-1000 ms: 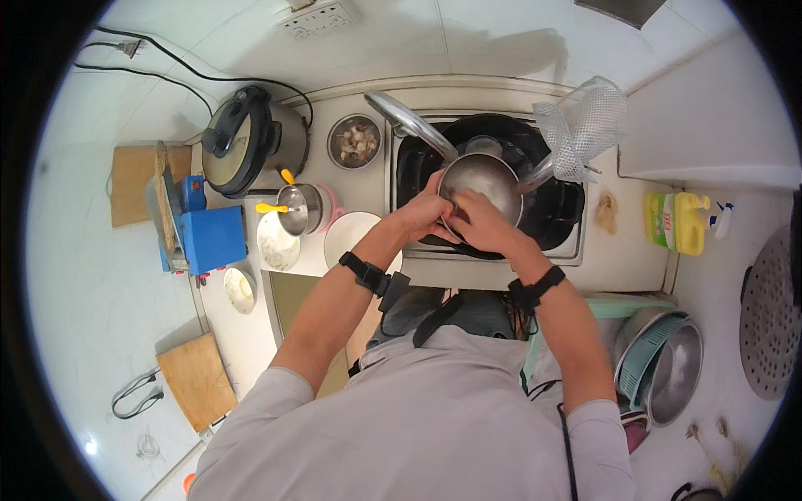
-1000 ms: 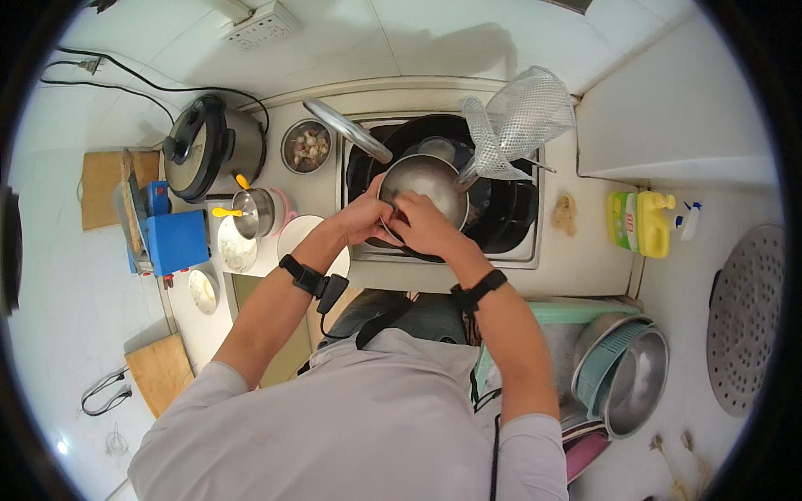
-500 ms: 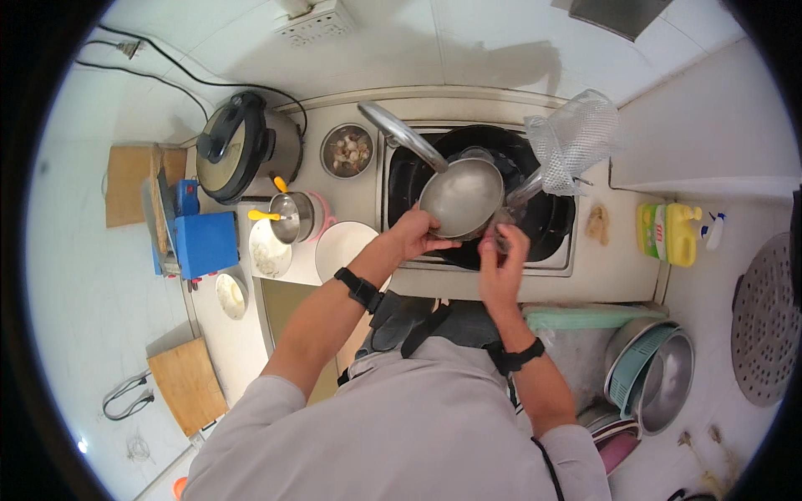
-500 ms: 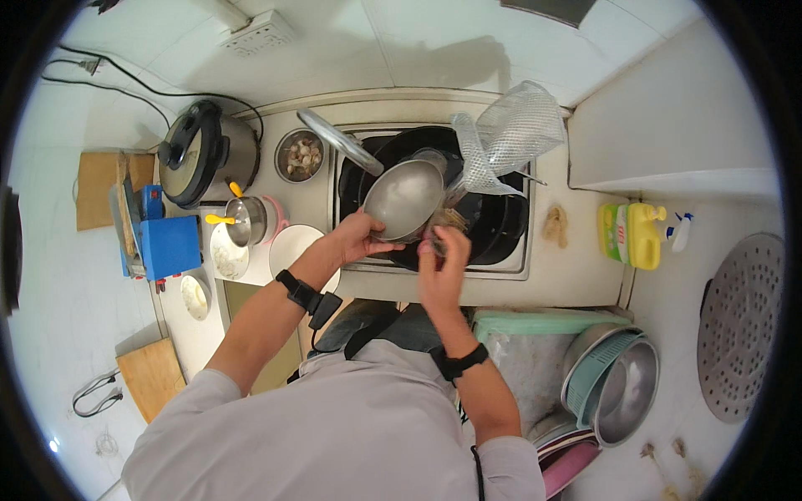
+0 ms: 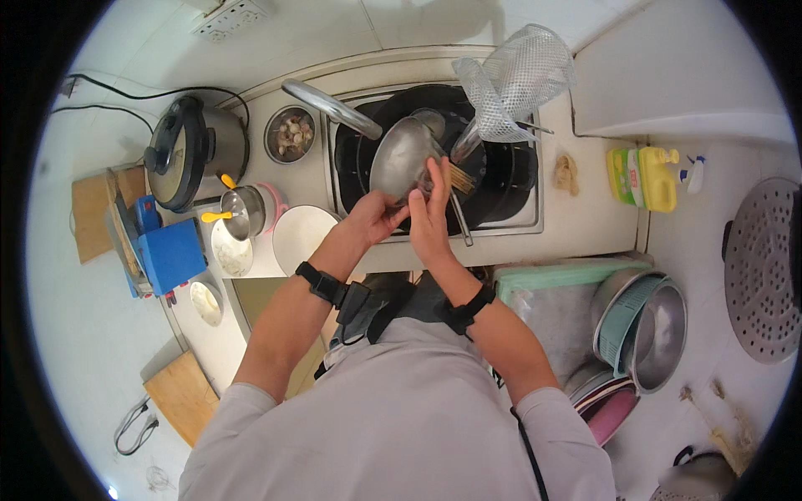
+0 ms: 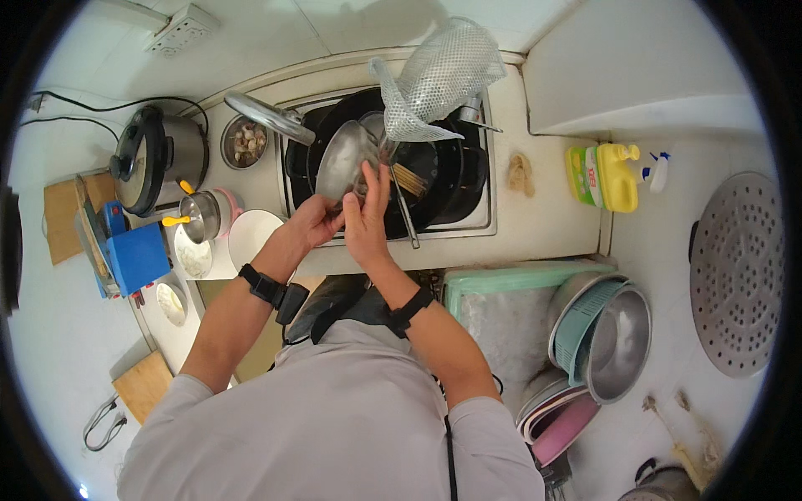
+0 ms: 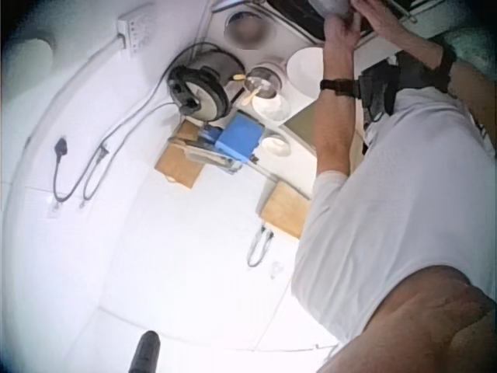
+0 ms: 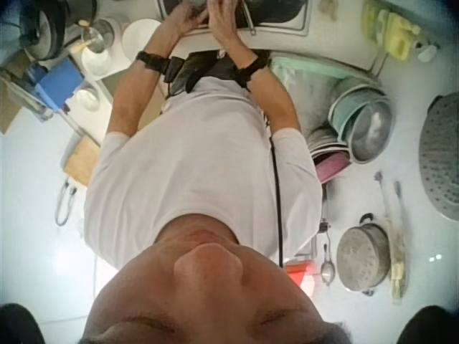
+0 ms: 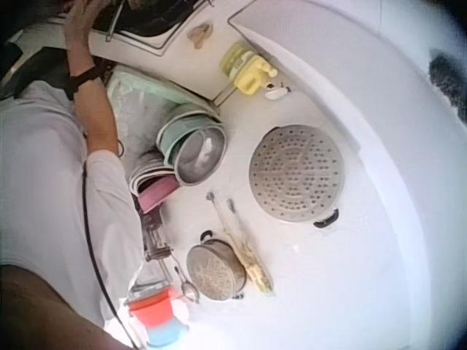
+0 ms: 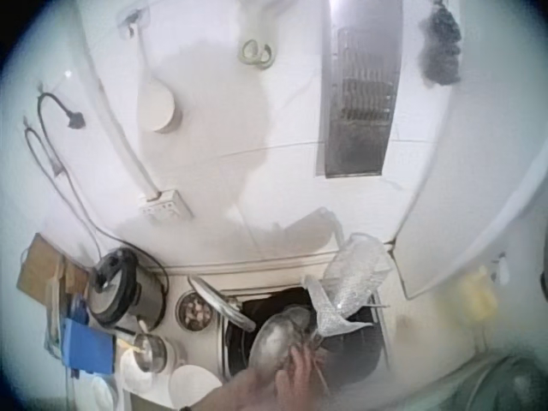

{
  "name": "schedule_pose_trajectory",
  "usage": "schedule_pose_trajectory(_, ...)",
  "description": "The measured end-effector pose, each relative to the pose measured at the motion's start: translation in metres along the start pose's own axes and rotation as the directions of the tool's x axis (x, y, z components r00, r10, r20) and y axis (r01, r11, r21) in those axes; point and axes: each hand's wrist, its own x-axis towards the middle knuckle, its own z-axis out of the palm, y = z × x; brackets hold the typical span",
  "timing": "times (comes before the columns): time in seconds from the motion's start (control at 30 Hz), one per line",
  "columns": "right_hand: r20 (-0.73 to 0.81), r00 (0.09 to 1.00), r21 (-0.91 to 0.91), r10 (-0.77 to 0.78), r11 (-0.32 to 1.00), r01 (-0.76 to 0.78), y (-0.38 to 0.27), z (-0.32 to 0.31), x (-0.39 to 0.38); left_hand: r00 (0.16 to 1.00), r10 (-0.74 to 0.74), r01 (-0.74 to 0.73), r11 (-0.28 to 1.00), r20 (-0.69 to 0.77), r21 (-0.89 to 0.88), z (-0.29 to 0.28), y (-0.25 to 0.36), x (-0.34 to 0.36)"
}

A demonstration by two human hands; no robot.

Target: The person washes several kitchen items in a sink using a pink sponge and running water. They scrub and rinse a metal bowl, a white bowl, a small metal pot, and a pink mug, then place each item aside after cleaning.

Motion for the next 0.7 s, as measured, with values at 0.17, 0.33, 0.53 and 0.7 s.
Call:
schedule_pose_trajectory(0.17,-0.061,0.984,0.373,0.169,0.918,-0.135,0.012,-0.013,0.04,0.997,0.056,-0.039,0.959,-0.052,0.282,-0.004,0.003,-0.009)
schedule_pose_trajectory(0.33,0.42,0.825,0.491,0.377,0.67,-0.556,0.03,-0.039,0.086,0.989,-0.123,0.146,0.907,-0.082,0.395,-0.017,-0.005,-0.024)
schedule_pose_trajectory(0.53,0.632,0.551,0.633,0.545,0.048,-0.773,0.037,-0.021,0.046,0.998,-0.066,0.045,0.831,0.017,0.554,-0.025,-0.009,-0.005)
schedule_pose_trajectory(0.7,0.214,0.89,0.679,0.403,0.593,-0.432,0.019,0.007,0.0,0.994,0.053,-0.079,0.957,0.1,0.28,-0.045,-0.011,0.023)
